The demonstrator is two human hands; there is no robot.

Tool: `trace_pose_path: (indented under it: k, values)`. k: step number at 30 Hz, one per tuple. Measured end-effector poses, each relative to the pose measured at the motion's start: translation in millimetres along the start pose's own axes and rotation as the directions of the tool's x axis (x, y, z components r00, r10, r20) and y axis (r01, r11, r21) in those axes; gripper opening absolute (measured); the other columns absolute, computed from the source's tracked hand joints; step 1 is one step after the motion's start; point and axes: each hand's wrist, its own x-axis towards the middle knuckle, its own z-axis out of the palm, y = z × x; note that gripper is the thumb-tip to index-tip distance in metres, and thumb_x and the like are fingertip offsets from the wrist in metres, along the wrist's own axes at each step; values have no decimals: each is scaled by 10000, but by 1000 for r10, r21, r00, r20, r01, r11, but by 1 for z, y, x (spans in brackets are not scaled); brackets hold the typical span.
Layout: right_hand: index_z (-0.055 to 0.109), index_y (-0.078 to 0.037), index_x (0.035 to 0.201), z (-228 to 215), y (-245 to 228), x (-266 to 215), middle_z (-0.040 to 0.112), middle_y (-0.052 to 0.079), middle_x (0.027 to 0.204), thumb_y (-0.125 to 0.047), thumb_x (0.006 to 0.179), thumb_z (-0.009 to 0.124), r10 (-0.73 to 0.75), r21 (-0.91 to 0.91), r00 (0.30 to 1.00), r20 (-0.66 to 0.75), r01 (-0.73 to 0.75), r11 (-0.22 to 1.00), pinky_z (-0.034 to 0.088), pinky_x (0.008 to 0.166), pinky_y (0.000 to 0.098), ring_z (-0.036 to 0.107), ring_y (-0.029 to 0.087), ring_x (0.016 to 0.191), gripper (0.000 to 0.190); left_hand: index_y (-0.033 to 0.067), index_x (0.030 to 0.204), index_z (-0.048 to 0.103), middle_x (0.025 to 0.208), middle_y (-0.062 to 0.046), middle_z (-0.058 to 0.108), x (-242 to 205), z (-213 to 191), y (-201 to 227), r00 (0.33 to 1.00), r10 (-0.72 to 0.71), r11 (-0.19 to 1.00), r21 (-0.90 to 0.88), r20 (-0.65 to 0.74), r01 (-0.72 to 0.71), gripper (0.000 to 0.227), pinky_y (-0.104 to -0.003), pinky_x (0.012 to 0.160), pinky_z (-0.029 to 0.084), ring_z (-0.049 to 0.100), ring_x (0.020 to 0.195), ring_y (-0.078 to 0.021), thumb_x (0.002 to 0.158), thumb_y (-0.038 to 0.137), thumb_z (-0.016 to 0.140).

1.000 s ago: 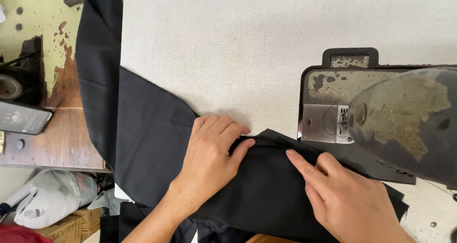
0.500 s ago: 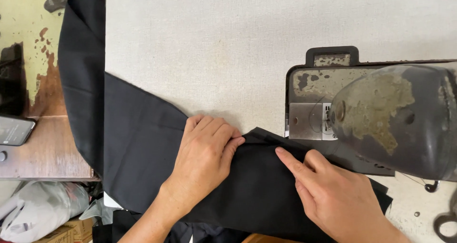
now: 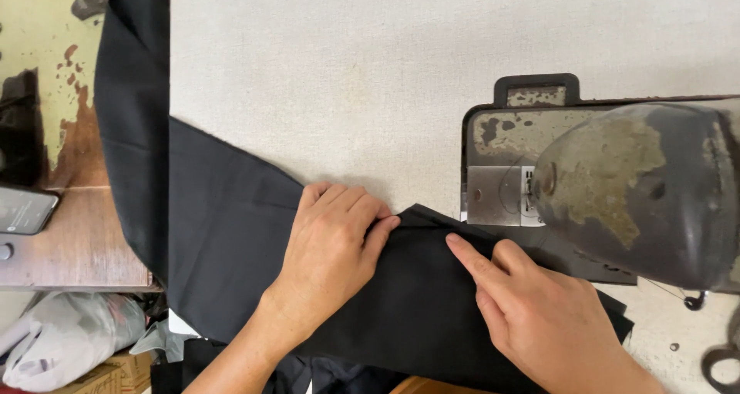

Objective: Trimming excess fabric from black garment pieces using scissors at a sewing station

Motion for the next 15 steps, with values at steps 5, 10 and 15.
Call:
trace_pose_path:
  k: [5, 10, 15]
  values:
    - [492, -385, 1515, 0, 0, 3, 489, -47, 800, -299, 877, 554, -7, -76, 1000, 3, 7, 997, 488, 316, 432, 522, 276, 419, 646, 128, 862, 629, 766, 25, 656, 2, 1, -3, 1000, 9, 998, -59, -2, -9, 134, -386, 883, 410, 612, 727, -196, 944, 164, 728]
    - [338, -441, 1600, -1, 5, 6, 498, -78, 811, -383, 939, 499, 61, -80, 976, 210, -45, 996, 468, 331, 403, 515, 208, 443, 683, 61, 950, 647, 828, -54, 573, 4, -2, -5, 979, 191, 974, -110, -71, -198, 72, -369, 800, 391, 513, 717, -233, 1015, 41, 623]
    - [289, -448, 1617, 4, 9, 5, 526, -99, 861, -391, 931, 500, 73, -118, 965, 250, -45, 992, 476, 334, 380, 527, 188, 453, 720, 50, 994, 700, 857, -62, 561, 0, 0, -13, 967, 236, 960, -133, -92, -247, 106, -388, 831, 416, 534, 769, -244, 978, -26, 628]
